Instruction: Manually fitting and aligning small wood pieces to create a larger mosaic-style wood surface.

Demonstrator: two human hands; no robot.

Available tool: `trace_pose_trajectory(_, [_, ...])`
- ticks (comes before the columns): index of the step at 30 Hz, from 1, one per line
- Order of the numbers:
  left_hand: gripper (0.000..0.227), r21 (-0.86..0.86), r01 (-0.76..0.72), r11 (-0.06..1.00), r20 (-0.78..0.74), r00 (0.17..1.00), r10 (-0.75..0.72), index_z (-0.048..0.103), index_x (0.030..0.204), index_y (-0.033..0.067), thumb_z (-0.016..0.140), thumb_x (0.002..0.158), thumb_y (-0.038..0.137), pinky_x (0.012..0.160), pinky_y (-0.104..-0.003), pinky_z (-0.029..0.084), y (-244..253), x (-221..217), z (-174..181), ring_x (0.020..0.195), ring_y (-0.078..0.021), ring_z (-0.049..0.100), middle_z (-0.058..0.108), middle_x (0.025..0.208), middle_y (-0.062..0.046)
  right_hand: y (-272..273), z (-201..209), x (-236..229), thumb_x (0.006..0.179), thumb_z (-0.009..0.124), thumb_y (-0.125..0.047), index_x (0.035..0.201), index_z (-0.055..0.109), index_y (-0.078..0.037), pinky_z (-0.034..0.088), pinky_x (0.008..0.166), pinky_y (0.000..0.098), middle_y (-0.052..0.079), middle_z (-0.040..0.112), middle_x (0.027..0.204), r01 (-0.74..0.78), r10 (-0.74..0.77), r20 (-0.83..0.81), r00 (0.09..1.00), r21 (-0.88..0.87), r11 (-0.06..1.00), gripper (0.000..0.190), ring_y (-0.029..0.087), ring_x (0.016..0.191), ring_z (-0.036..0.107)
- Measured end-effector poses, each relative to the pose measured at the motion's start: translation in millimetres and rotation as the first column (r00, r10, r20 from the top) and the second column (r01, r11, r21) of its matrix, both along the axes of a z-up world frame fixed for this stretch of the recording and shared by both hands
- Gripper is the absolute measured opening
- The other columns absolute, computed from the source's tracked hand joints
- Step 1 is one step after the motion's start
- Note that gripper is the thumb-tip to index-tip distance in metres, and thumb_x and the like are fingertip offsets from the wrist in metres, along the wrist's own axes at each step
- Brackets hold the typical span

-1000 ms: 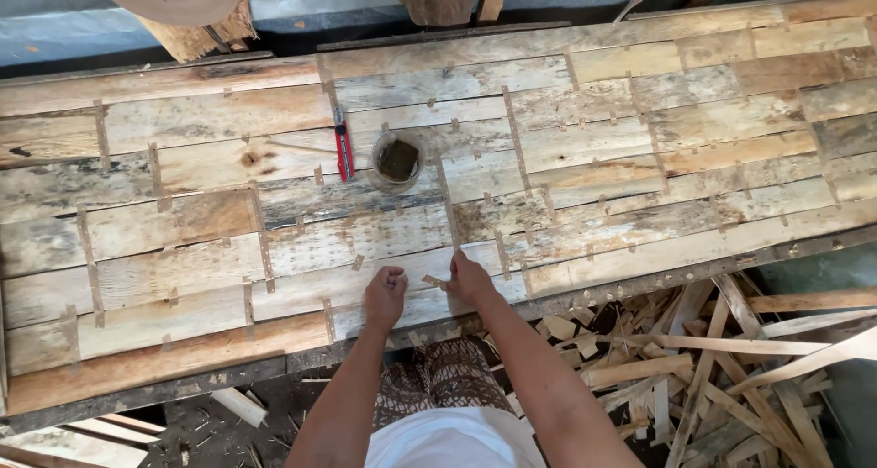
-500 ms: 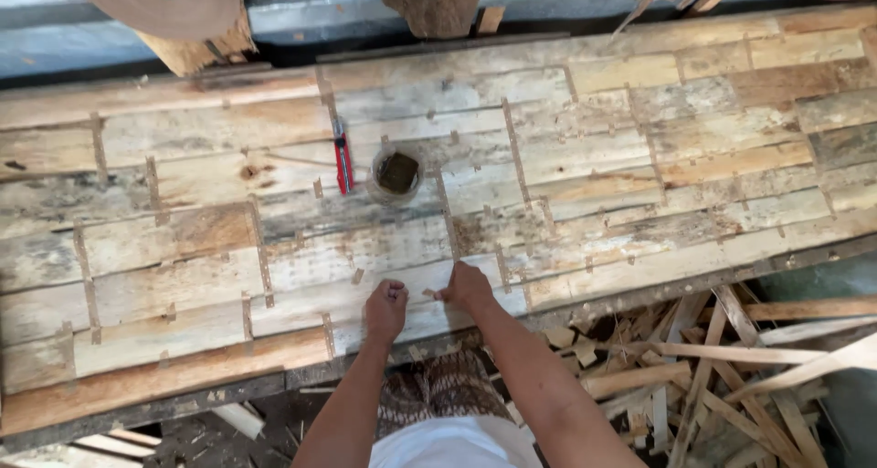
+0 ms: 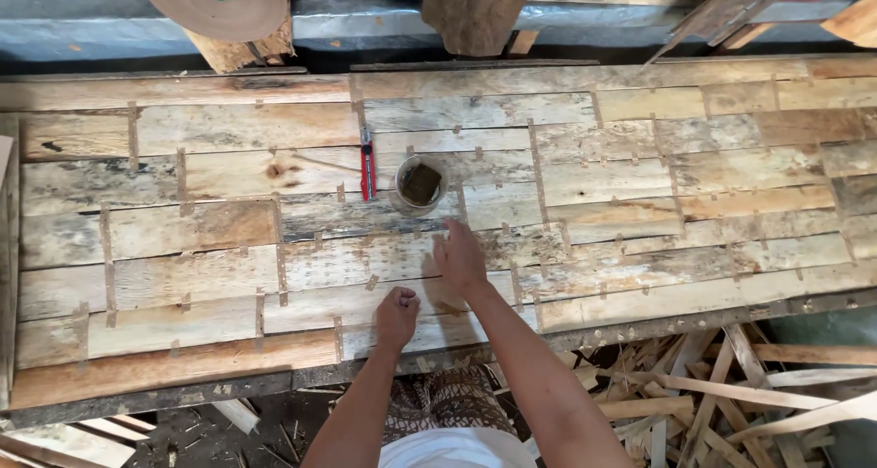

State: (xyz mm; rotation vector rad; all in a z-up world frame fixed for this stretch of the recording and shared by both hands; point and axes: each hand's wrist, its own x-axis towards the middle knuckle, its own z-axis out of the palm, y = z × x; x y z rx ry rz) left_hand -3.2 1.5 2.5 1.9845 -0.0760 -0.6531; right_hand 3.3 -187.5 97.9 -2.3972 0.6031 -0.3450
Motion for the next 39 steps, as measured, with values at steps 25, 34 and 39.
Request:
trace_pose_trajectory(25, [0.018, -0.009, -0.039, 0.999, -0.023, 0.999, 0.039, 0.071, 0.099, 0.0013, 0.075, 0.085, 0.012, 0.066, -0.035, 0.056, -3, 1, 15, 0.07, -0.0205, 0.071, 0.074, 0.079, -0.011, -28, -18, 67, 0.088, 0.062, -0.032, 0.159, 0.037, -0.021, 0.057, 0.088, 0.0535, 0.023, 0.073, 0.11, -0.152, 0.162, -0.654, 0.739, 0.072, 0.986, 0.076, 0.041, 0.1, 0.071])
trace_pose_trajectory(34, [0.016, -0.064, 0.031, 0.997, 0.051, 0.998, -0.028, 0.075, 0.102, 0.0032, 0.07, 0.09, 0.013, 0.071, -0.033, 0.058, 2, -4, 16, 0.075, -0.0178, 0.074, 0.076, 0.082, -0.009, 0, 45, -3, 0.093, 0.052, -0.027, 0.151, 0.05, -0.024, 0.052, 0.081, 0.053, 0.019, 0.072, 0.1, -0.048, 0.119, -0.38, 0.917, 0.191, 0.98, 0.057, 0.04, 0.091, 0.068])
trace_pose_trajectory(39, [0.019, -0.068, 0.048, 0.997, -0.03, 0.998, -0.05, 0.073, 0.107, 0.0027, 0.068, 0.093, 0.014, 0.071, -0.033, 0.056, 4, -3, 9, 0.075, -0.0191, 0.071, 0.076, 0.084, -0.011, 15, 2, -76, 0.091, 0.059, -0.004, 0.131, 0.068, -0.015, 0.051, 0.089, 0.0426, 0.014, 0.063, 0.105, -0.32, 0.359, -0.257, 0.897, 0.184, 0.929, 0.042, 0.033, 0.101, 0.061])
